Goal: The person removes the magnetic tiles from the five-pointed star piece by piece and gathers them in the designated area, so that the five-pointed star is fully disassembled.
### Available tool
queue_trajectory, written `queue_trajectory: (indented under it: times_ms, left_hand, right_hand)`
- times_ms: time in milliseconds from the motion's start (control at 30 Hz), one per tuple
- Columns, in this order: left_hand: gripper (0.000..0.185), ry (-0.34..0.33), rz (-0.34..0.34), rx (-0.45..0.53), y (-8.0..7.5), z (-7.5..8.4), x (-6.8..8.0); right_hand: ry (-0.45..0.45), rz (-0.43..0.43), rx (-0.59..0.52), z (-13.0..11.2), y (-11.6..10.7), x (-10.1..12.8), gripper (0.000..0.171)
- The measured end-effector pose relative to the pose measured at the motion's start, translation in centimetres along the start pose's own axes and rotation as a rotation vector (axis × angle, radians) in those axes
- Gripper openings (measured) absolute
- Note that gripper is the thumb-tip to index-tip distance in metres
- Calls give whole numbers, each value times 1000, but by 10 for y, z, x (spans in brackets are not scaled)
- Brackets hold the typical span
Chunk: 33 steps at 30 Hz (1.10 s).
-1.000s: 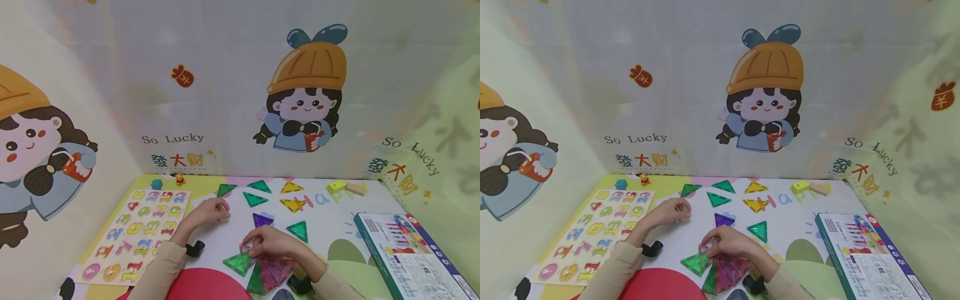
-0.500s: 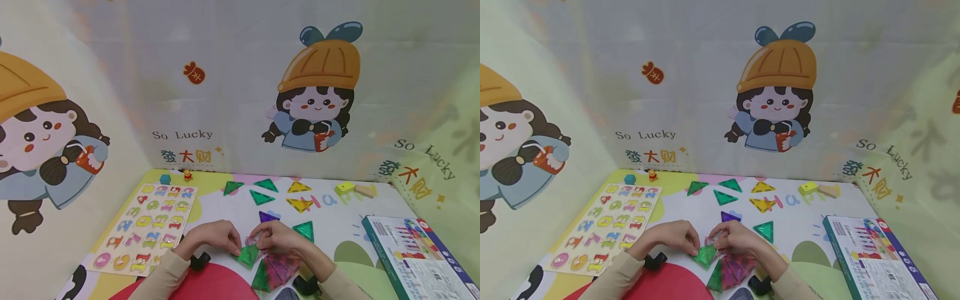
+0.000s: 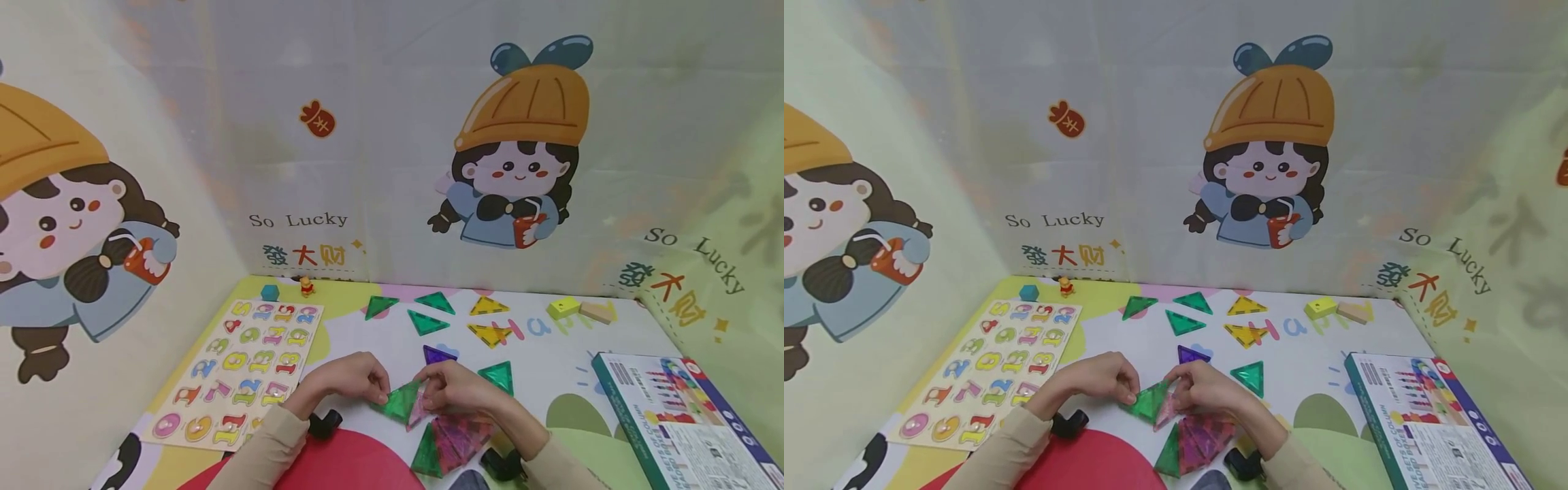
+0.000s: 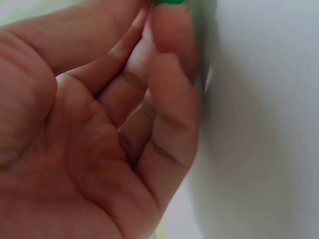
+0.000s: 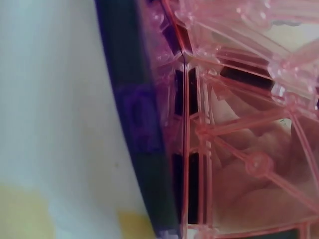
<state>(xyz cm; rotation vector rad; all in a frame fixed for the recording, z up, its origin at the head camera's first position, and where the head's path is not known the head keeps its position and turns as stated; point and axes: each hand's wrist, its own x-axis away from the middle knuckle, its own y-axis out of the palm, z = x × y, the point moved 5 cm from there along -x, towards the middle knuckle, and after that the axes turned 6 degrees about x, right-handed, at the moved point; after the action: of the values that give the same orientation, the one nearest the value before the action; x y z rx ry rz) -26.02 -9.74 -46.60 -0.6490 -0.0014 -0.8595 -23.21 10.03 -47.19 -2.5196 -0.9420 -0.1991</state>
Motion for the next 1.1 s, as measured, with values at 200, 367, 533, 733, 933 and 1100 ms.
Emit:
queue_trajectory:
  times_ms: [200, 367, 533, 733, 933, 1100]
  left_hand:
    - [7, -40, 173, 113, -25, -20, -7]
    - [11, -134, 372, 169, -45, -36, -17]
    - [12, -191, 537, 122, -58, -42, -30]
    - [13, -238, 644, 2, -66, -42, -39]
    - [15, -223, 683, -42, -70, -32, -38]
    - [10, -200, 627, -38, -65, -16, -34]
  right_hand:
    - [-6, -17, 39, 0, 1, 1, 29]
    - [-10, -25, 47, 0, 3, -2, 31]
    - [-5, -28, 45, 0, 7, -4, 30]
    - [8, -39, 27, -1, 10, -5, 29]
    - [19, -28, 23, 0, 6, -4, 30]
    - [23, -19, 29, 2, 3, -3, 30]
